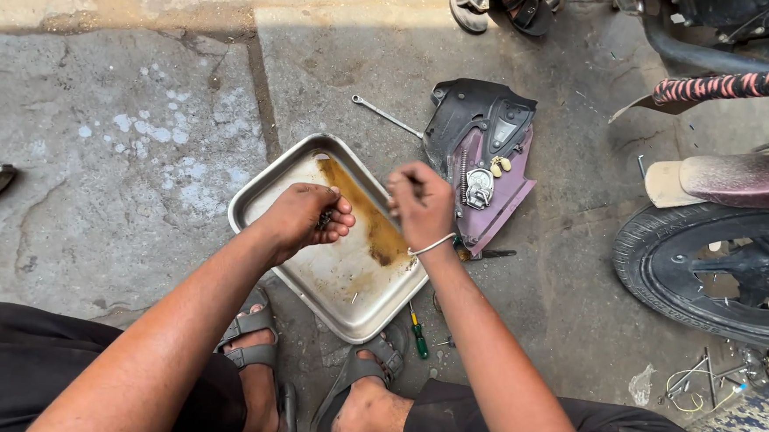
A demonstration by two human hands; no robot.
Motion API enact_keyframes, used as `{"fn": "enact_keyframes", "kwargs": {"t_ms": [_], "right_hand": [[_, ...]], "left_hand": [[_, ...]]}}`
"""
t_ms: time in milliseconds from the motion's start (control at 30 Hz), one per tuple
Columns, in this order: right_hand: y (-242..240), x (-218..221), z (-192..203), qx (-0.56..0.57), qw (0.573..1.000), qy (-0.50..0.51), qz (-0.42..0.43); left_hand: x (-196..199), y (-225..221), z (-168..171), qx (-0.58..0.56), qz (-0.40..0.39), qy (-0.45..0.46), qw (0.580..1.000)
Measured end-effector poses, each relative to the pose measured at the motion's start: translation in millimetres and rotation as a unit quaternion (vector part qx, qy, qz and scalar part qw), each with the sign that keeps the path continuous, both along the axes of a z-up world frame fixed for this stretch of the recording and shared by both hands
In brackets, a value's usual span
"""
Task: Cleaning and reassembling a motorcycle carburetor with fuel and a brush.
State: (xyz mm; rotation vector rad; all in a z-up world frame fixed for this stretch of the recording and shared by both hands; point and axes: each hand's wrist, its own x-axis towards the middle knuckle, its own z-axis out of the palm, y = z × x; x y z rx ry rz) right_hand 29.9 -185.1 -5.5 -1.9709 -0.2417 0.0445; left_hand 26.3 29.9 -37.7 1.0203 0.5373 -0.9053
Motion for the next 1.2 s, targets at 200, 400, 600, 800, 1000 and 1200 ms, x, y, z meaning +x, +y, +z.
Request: {"fn": "enact_keyframes", "kwargs": {"t_ms": [200, 400, 600, 800, 1000, 1200], "right_hand": [[-52, -105, -250, -0.306, 0.93, 0.181, -0.091], [12, -172, -220, -0.348, 0.838, 0.39, -0.157], [26, -175, -217, -0.475, 0.812, 0.332, -0.068], [27, -181, -227, -0.526, 0.821, 0.215, 0.047], [8, -163, -191, -0.501, 0.833, 0.234, 0.002], [-38, -82, -145, -0.427, 0.88, 0.19, -0.078]], "left_hand": [[13, 16, -12, 0.06, 0.048, -0.049, 0.996], [6, 23, 12, 0.066, 0.089, -0.05, 0.993], [4, 16, 34, -0.005, 0.042, -0.028, 0.999], [9, 19, 61, -0.183, 0.024, 0.001, 0.983], [11, 12, 51, -0.22, 0.001, -0.009, 0.976], [17, -5, 48, -0.184, -0.017, -0.034, 0.982]]}}
